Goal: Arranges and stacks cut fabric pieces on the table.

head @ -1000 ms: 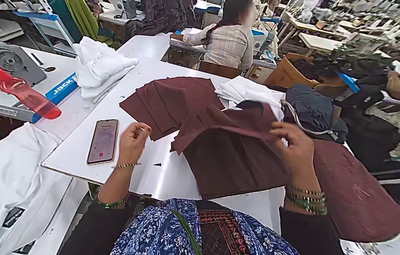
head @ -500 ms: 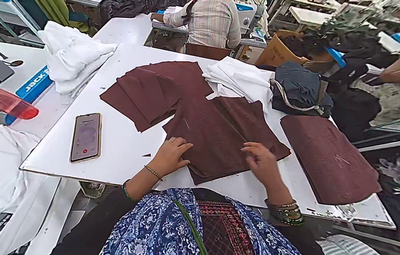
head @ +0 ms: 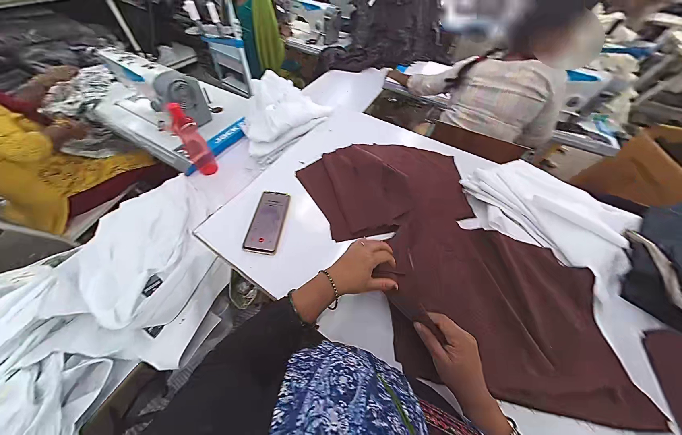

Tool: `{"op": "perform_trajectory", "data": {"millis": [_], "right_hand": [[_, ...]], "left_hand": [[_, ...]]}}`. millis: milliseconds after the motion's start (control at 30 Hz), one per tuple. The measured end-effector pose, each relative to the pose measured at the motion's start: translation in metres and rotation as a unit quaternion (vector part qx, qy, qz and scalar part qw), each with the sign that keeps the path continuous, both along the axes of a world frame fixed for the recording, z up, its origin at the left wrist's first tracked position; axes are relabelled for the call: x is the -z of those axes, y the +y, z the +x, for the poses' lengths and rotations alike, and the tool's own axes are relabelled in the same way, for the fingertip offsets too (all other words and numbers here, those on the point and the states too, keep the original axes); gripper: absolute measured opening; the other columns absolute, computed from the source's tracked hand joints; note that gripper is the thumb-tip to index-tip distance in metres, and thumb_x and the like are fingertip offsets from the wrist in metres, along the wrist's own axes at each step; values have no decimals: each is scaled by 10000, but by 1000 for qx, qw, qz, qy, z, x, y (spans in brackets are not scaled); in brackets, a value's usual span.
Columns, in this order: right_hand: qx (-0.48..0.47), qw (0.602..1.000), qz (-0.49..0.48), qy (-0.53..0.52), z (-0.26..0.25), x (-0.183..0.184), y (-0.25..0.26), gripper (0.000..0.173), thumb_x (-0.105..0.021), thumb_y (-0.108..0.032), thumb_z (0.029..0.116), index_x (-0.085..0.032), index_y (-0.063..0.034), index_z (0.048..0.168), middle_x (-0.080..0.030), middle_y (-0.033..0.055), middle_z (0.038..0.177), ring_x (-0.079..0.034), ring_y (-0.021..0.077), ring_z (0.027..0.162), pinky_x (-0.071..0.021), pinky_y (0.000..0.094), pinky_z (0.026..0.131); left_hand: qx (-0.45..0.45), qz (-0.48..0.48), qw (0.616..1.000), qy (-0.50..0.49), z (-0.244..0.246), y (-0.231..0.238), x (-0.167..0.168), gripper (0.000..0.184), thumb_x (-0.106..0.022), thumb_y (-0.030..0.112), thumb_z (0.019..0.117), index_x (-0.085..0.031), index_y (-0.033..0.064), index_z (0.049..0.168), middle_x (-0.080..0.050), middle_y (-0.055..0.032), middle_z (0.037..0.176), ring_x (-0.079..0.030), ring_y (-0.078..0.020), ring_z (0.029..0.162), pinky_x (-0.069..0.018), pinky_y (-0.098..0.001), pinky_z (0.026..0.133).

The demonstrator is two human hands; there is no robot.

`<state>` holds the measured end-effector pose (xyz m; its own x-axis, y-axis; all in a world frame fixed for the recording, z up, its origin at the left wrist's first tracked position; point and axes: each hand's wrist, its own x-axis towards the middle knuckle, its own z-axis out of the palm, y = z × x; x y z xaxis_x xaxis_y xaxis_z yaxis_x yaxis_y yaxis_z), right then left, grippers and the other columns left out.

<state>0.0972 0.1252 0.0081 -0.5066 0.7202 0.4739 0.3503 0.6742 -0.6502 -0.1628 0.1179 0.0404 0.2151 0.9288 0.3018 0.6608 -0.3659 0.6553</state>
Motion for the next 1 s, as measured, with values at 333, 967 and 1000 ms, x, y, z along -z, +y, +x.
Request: {"op": "perform_trajectory", "data": {"millis": [333, 967, 1000], "right_hand": [[-38, 996, -76, 22, 4, 9, 4, 373, -597, -308, 971, -720, 19, 841, -707, 28, 763, -601, -101, 732, -472, 63, 719], [-44, 999, -20, -1, 7, 16, 8, 274, -594, -235, 945, -723, -12, 853, -719, 79, 764, -675, 63, 744, -535, 189, 729], [-50, 998, -34, -19, 7, 11, 7, 254, -604, -189, 930, -728, 21, 859, -726, 114, 774, -690, 97, 746, -545, 217, 736]], "left_hand": [[-229, -257, 925, 162, -39, 11, -7, 541, -613, 416, 1004, -571, 52, 1403, -484, -231, 1480, -432, -426, 1394, -389, -611, 1050], [50, -125, 909, 396, 8, 231, -40, 524, -571, -8, 969, -545, 122, 1476, -554, -192, 1477, -372, -413, 1478, -143, -640, 1236], [38, -159, 892, 422, 4, 231, -42, 432, -560, 8, 987, -576, 57, 1416, -619, -218, 1372, -480, -419, 1385, -145, -661, 1228]]}}
